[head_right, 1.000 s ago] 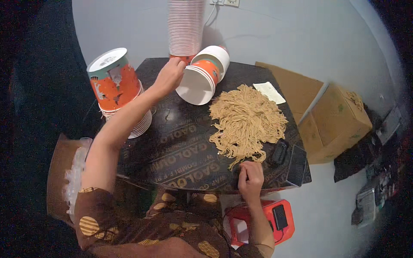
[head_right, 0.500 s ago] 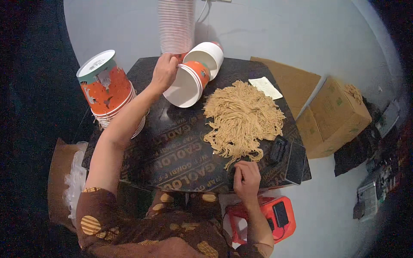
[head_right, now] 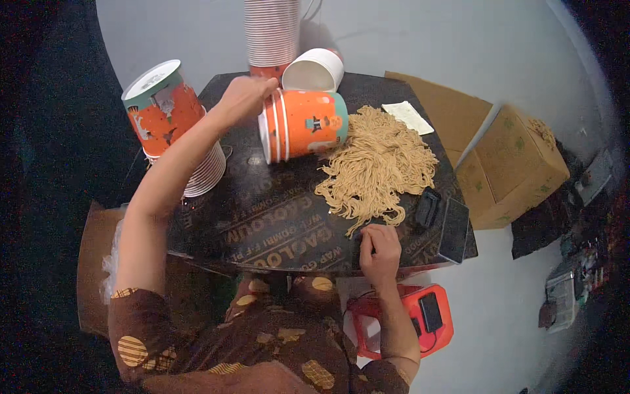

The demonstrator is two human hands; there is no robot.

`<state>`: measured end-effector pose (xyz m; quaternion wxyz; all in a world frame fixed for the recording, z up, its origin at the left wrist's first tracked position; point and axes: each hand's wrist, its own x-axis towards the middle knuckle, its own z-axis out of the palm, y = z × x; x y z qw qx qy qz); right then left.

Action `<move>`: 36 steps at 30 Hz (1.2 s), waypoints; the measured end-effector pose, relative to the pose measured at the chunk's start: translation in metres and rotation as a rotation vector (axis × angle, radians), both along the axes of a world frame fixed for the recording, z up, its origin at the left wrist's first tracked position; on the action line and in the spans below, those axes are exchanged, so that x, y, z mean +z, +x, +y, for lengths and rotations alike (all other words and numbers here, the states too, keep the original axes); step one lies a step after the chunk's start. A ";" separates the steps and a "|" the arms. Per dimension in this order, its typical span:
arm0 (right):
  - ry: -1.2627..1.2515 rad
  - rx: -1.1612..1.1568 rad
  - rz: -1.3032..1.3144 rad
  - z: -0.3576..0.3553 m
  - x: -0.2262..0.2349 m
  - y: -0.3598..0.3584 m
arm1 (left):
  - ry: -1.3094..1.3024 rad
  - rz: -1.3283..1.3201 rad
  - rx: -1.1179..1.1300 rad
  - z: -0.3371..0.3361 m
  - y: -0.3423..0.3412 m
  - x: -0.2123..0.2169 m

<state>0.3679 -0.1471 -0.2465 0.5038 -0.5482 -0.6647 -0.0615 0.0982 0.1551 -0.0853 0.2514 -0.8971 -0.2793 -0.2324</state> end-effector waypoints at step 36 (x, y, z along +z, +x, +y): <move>-0.031 -0.032 0.259 0.005 -0.007 0.016 | -0.929 -1.025 -0.192 -0.064 -0.068 0.047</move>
